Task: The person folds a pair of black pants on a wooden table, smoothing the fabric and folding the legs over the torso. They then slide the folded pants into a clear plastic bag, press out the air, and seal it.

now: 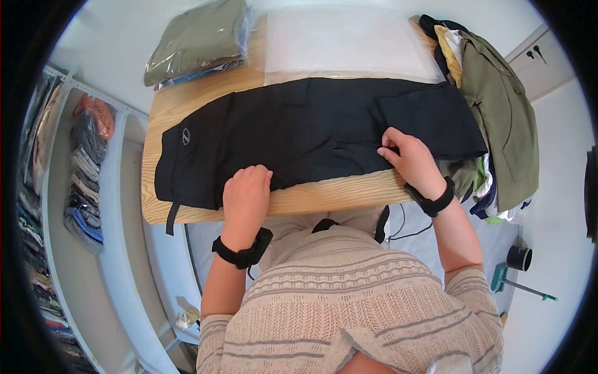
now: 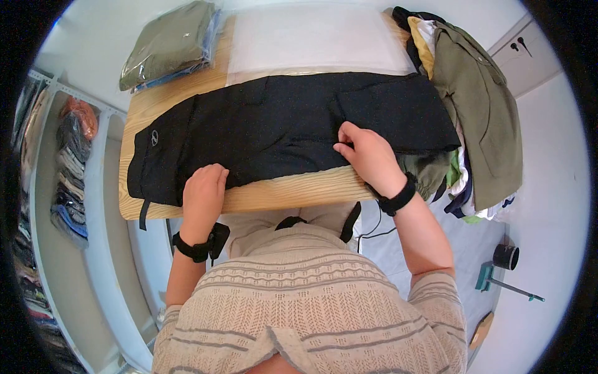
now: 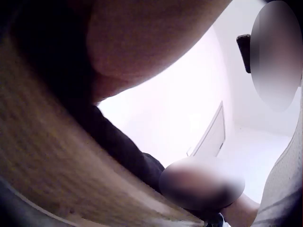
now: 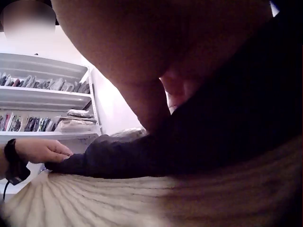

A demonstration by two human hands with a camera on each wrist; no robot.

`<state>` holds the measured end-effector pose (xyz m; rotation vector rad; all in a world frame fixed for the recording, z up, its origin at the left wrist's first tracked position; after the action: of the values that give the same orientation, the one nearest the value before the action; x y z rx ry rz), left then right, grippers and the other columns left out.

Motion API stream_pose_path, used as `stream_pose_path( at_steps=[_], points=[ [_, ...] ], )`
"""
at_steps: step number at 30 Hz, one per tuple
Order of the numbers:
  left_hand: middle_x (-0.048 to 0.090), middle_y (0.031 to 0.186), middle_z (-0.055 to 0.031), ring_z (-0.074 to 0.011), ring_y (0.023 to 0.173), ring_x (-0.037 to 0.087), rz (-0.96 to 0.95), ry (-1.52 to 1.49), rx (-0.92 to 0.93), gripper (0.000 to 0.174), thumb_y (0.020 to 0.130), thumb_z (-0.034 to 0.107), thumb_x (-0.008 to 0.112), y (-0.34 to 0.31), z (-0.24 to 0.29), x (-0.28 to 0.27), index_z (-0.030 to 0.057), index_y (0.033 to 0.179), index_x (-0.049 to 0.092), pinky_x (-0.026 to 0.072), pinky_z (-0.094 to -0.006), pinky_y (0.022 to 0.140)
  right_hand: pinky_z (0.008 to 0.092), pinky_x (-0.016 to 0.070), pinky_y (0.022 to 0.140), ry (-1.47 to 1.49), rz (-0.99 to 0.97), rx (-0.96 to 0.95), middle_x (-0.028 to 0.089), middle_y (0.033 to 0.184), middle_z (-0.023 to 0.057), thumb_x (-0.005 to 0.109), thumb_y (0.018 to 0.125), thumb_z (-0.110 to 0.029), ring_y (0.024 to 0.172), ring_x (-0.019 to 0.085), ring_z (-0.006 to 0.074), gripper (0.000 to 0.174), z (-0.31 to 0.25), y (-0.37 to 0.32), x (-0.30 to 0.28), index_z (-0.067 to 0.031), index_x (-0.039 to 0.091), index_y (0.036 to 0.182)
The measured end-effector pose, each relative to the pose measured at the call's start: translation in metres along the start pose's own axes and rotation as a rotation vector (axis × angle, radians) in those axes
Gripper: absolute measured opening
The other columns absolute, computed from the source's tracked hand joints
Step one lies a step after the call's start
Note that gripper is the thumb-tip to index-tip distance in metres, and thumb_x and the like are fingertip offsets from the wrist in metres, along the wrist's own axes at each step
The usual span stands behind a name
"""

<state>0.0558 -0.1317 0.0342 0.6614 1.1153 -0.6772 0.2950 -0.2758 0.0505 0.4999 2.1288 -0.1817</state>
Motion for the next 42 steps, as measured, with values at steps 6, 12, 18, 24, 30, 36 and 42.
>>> stream_pose_path(
  at_steps=[6, 12, 18, 24, 30, 36, 42],
  points=[
    [0.056, 0.127, -0.0162, -0.0348, 0.121, 0.051, 0.046, -0.29, 0.511, 0.04, 0.077, -0.006, 0.052, 0.007, 0.095, -0.013, 0.0034, 0.115, 0.061, 0.0419, -0.0402, 0.101, 0.0457, 0.0478, 0.069, -0.162, 0.069, -0.006, 0.062, 0.078, 0.0149, 0.067, 0.081, -0.015, 0.081, 0.061, 0.0353, 0.016, -0.004, -0.002, 0.004, -0.0057, 0.055, 0.087],
    [0.04, 0.146, -0.0119, -0.0325, 0.137, 0.032, -0.128, -0.131, 0.469, 0.047, 0.088, 0.015, 0.058, 0.013, 0.115, 0.042, 0.0156, 0.135, 0.051, 0.0272, -0.0522, 0.109, 0.0428, 0.048, 0.074, -0.031, 0.105, -0.036, 0.06, 0.083, 0.0163, 0.069, 0.077, -0.006, 0.085, 0.06, 0.0352, 0.022, 0.003, -0.012, -0.004, -0.0032, 0.055, 0.093],
    [0.038, 0.147, -0.0108, -0.0322, 0.139, 0.028, -0.165, -0.177, 0.432, 0.049, 0.087, 0.021, 0.062, 0.014, 0.113, 0.046, 0.0197, 0.135, 0.052, 0.023, -0.0548, 0.11, 0.038, 0.0492, 0.07, 0.006, 0.16, 0.179, 0.062, 0.083, 0.0153, 0.069, 0.077, -0.004, 0.079, 0.062, 0.0336, 0.025, 0.051, -0.033, -0.042, -0.0016, 0.053, 0.096],
    [0.038, 0.147, -0.0108, -0.0327, 0.14, 0.028, -0.177, -0.175, 0.429, 0.048, 0.087, 0.023, 0.063, 0.013, 0.112, 0.045, 0.0203, 0.133, 0.054, 0.0217, -0.0581, 0.109, 0.0387, 0.0497, 0.077, -0.054, 0.173, 0.133, 0.063, 0.093, 0.0138, 0.068, 0.075, -0.002, 0.086, 0.061, 0.0329, 0.025, 0.049, -0.028, -0.073, -0.0016, 0.058, 0.098],
    [0.037, 0.147, -0.0106, -0.0325, 0.14, 0.027, -0.184, -0.185, 0.429, 0.047, 0.087, 0.024, 0.062, 0.014, 0.11, 0.046, 0.0203, 0.133, 0.054, 0.0212, -0.0581, 0.109, 0.0412, 0.0499, 0.085, -0.21, 0.105, -0.015, 0.065, 0.103, 0.0156, 0.066, 0.077, -0.005, 0.098, 0.061, 0.0343, 0.03, 0.048, -0.014, -0.058, -0.0037, 0.061, 0.106],
    [0.037, 0.148, -0.0105, -0.0325, 0.14, 0.027, -0.17, -0.193, 0.439, 0.047, 0.087, 0.023, 0.062, 0.013, 0.11, 0.046, 0.0201, 0.133, 0.054, 0.0211, -0.0578, 0.109, 0.0428, 0.0511, 0.076, -0.375, 0.134, 0.159, 0.065, 0.087, 0.0156, 0.063, 0.083, -0.012, 0.09, 0.063, 0.0349, 0.018, 0.049, -0.003, -0.053, -0.0082, 0.063, 0.101],
    [0.037, 0.148, -0.0107, -0.0325, 0.14, 0.027, -0.172, -0.196, 0.438, 0.048, 0.087, 0.024, 0.063, 0.013, 0.109, 0.046, 0.0202, 0.133, 0.054, 0.0214, -0.0585, 0.109, 0.0401, 0.045, 0.097, -0.118, -0.083, -0.337, 0.063, 0.118, 0.0129, 0.062, 0.078, 0.001, 0.118, 0.054, 0.0324, 0.038, 0.016, -0.009, -0.027, -0.0104, 0.063, 0.114]
  ],
)
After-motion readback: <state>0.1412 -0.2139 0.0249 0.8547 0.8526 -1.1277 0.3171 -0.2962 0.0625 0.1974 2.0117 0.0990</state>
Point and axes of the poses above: each hand's wrist, its own y-axis towards the middle knuckle, its own x-axis out of the palm, z = x × y, the point moved 9 cm from there along y, towards the middle knuckle
